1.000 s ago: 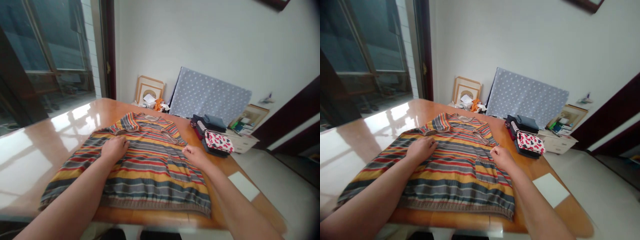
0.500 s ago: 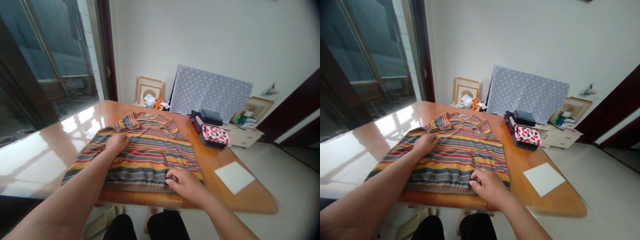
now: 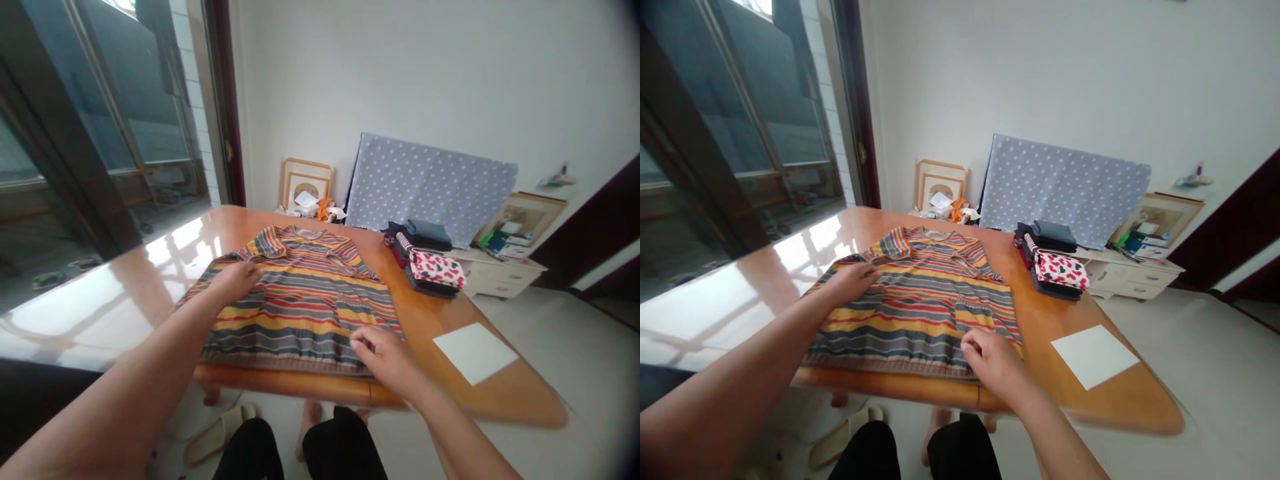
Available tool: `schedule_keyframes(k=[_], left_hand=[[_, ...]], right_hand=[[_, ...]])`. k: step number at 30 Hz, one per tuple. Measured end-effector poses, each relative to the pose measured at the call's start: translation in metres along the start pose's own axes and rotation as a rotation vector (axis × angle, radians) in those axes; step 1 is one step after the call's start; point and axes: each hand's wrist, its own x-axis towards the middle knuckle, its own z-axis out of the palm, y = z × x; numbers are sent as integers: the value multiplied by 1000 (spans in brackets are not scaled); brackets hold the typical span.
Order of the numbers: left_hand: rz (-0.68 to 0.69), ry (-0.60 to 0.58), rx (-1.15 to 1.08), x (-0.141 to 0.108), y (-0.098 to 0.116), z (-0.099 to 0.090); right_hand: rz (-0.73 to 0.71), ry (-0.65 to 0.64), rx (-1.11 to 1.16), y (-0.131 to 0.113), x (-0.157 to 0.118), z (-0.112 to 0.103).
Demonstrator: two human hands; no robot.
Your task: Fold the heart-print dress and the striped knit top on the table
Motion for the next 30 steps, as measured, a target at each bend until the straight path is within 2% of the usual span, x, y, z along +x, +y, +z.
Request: schedule_keyframes(k=[5,10,13,17,23,27,30], left_hand=[[-37,92,27,-37,-23,-24],[-129,197,19,-77,-49,-33],[-118,214,26,-100,-52,-33],[-42,156,34,-122,-45,-30],[-83,38,150,-134,-42,-18],[-92,4,219,-135,-47,-14],[-95,-2,231,-133,-49,-13]], right_hand=[[96,120,2,30,-8,-8],[187,161,-69,52,-21,-11],[201,158,-132,55,-27,-13],[196,131,-200,59,-30,-14],[207,56,-248,76,-32,-10],[187,49,-235,84,-34,-9],[178,52,-223,81,-35,-10]])
